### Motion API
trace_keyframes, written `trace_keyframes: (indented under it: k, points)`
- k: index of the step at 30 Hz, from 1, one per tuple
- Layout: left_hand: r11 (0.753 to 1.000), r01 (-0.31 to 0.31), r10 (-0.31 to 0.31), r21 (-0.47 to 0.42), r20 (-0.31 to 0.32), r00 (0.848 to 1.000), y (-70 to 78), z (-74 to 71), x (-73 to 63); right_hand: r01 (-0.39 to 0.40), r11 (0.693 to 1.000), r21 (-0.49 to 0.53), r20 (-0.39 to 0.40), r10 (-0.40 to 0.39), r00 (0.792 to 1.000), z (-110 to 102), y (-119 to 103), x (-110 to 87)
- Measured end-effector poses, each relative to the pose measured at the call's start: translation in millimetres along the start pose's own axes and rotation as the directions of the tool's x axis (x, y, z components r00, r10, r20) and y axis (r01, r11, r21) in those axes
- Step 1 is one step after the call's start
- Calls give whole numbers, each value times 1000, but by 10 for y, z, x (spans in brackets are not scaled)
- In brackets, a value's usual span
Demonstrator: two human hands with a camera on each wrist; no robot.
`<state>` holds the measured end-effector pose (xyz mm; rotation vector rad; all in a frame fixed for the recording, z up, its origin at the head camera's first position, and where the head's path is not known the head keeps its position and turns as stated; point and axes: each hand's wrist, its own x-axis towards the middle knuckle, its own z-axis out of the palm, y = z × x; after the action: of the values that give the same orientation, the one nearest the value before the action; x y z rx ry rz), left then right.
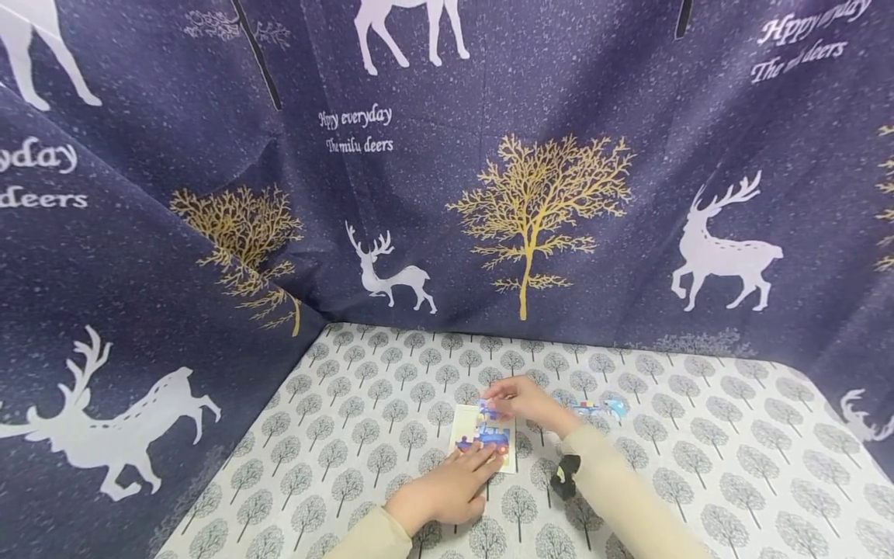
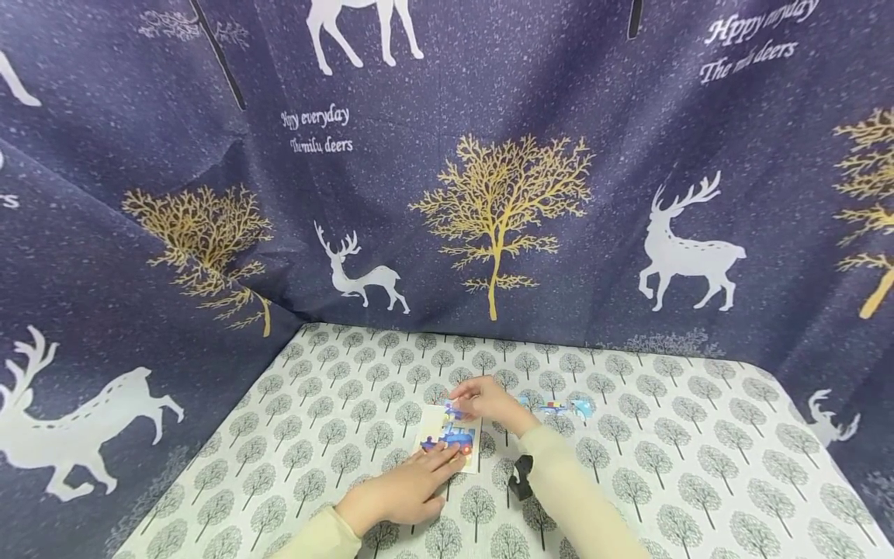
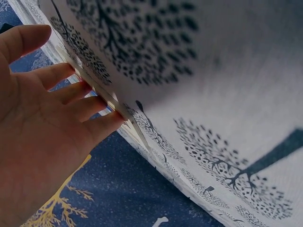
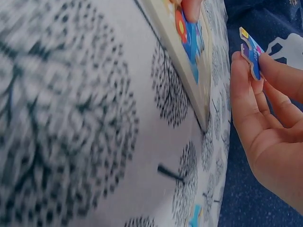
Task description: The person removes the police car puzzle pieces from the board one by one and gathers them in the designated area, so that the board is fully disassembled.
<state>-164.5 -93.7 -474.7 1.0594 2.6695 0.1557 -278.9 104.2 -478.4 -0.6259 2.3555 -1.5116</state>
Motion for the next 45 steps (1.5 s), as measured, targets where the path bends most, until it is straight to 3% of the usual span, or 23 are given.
trace_keyframes:
  k: [7,13,23,33,45]
  points:
    - [1000,11,-11,7,1,1000,-9,30,10,-14,998,62,-58,17,998,-118,9,-120]
    - [1000,9,-9,7,-9,1000,-9,30,12,-44,990,136,-63,54,997,-230,56,-234]
    - [1000,6,-6,-2,2,1000,-28,49,12,-107,990,90,-84,114,990,-443,189,-393]
    - [1000,1,-1,23,-5,1000,-41,73,23,-29,994,104,-56,35,998,-621,304,-596]
    - [1000,-9,9,1,-7,1000,-46,57,0,-82,992,97,-27,85,996,-693,399,-792]
